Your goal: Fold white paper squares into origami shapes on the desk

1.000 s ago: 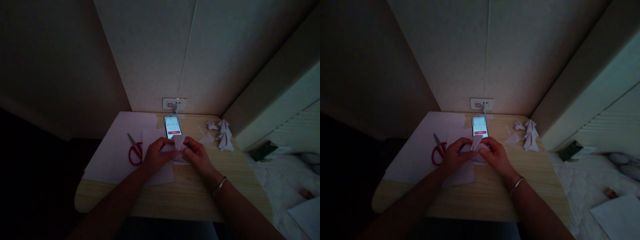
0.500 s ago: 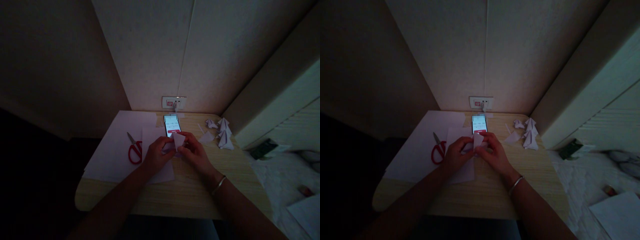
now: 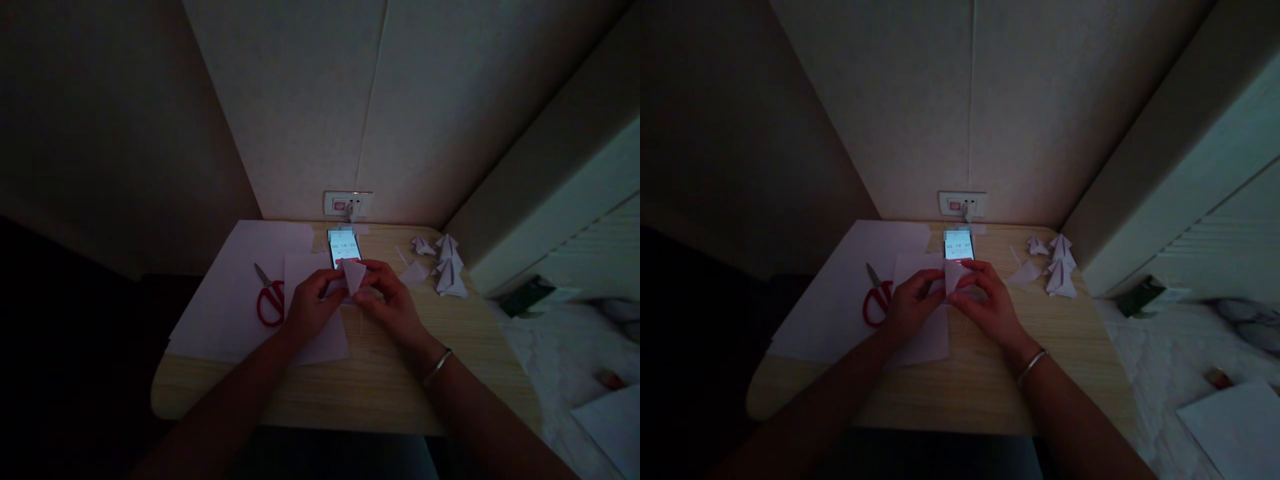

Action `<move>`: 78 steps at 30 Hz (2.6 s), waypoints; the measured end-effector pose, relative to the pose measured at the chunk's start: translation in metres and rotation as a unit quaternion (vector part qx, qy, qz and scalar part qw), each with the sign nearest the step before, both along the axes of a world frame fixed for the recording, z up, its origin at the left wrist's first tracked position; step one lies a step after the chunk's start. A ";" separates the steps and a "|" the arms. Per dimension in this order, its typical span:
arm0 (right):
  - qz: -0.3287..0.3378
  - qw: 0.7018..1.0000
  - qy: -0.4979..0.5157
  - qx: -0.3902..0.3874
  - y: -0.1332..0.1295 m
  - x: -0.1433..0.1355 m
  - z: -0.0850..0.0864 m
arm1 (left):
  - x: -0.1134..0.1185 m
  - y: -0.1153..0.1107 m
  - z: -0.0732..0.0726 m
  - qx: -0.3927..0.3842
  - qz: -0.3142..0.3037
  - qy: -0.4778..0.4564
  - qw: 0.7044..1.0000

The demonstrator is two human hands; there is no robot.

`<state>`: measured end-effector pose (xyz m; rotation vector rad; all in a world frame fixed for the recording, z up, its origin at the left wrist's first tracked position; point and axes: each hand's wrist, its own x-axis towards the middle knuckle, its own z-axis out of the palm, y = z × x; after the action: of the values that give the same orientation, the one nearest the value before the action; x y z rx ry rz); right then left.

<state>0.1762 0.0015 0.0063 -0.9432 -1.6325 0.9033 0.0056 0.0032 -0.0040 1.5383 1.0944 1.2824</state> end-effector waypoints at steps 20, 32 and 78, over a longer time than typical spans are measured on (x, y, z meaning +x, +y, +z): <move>-0.013 1.000 0.017 0.013 0.000 0.002 -0.003 | -0.001 0.001 -0.004 0.027 0.022 0.049 0.998; -0.164 0.975 0.144 -0.050 0.004 0.000 -0.006 | 0.003 -0.004 0.003 -0.086 -0.008 -0.073 0.994; -0.095 0.994 0.002 -0.062 -0.003 -0.003 -0.013 | 0.001 -0.002 0.008 -0.152 -0.047 -0.162 0.974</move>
<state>0.1735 -0.0017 -0.0062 -1.1611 -1.4688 0.8825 0.0070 0.0011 0.0039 1.0946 0.9437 1.1880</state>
